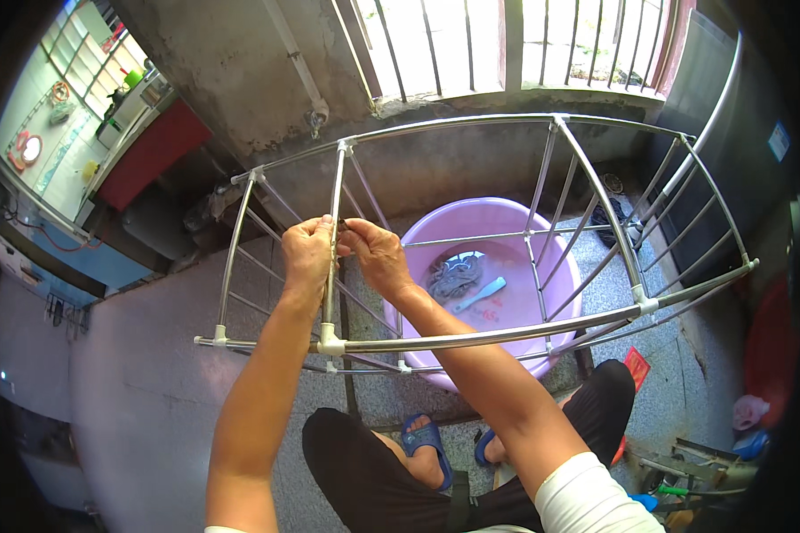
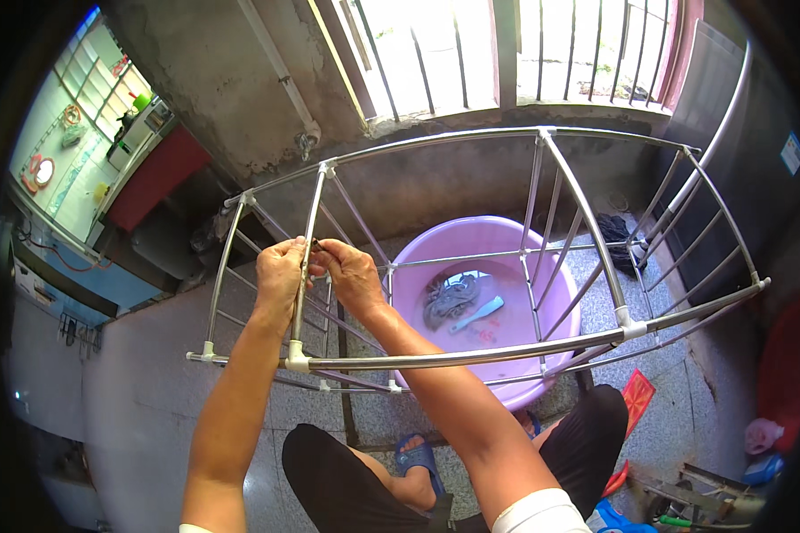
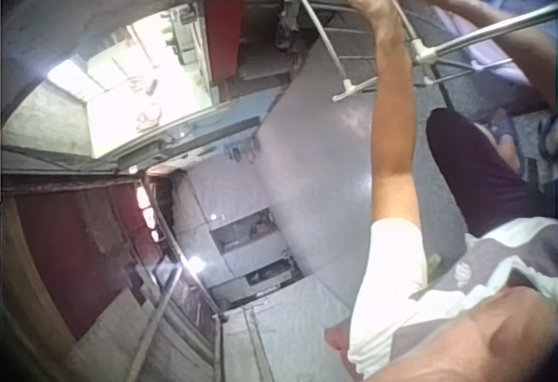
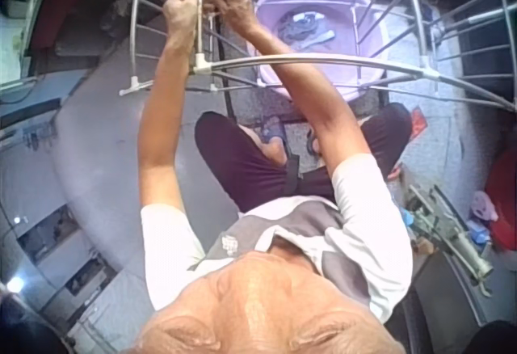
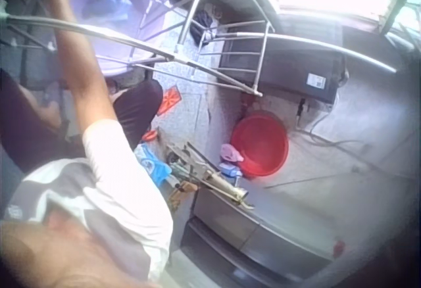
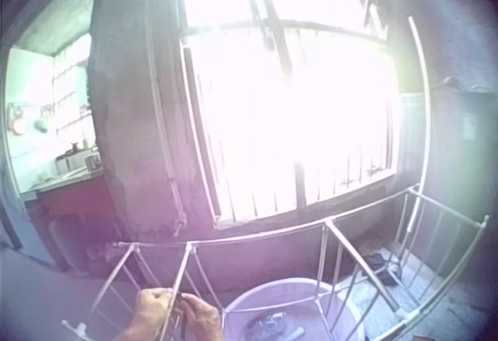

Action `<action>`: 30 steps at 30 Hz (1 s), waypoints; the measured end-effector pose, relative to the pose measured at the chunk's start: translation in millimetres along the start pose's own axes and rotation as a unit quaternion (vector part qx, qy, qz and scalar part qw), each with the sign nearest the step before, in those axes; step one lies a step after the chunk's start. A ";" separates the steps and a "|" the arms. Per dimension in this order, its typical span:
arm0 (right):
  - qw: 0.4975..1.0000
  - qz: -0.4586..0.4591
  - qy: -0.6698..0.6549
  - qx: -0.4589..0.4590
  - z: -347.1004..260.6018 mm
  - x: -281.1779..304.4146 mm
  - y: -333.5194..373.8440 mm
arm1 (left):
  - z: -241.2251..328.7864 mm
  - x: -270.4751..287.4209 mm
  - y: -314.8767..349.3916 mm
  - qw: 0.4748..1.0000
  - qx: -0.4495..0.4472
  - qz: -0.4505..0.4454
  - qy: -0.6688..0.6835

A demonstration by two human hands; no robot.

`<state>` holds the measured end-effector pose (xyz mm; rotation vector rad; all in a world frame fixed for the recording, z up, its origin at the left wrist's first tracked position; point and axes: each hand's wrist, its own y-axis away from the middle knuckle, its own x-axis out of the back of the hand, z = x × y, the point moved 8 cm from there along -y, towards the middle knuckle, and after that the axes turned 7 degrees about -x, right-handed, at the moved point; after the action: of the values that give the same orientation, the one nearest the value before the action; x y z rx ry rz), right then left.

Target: The person is assembling a collapsible metal laundry drying rack, connecting pipes to plastic joints.

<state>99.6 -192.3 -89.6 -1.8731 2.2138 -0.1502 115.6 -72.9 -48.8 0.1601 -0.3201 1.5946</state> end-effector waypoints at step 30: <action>0.972 0.025 0.211 0.104 -6.9 -3.1 -1.6 | 30.7 1.1 -11.2 0.958 -0.073 0.041 -0.274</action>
<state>99.9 -190.1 -82.2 -1.7966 2.3863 -0.8090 123.8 -80.8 -18.2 0.4824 -0.8807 1.5819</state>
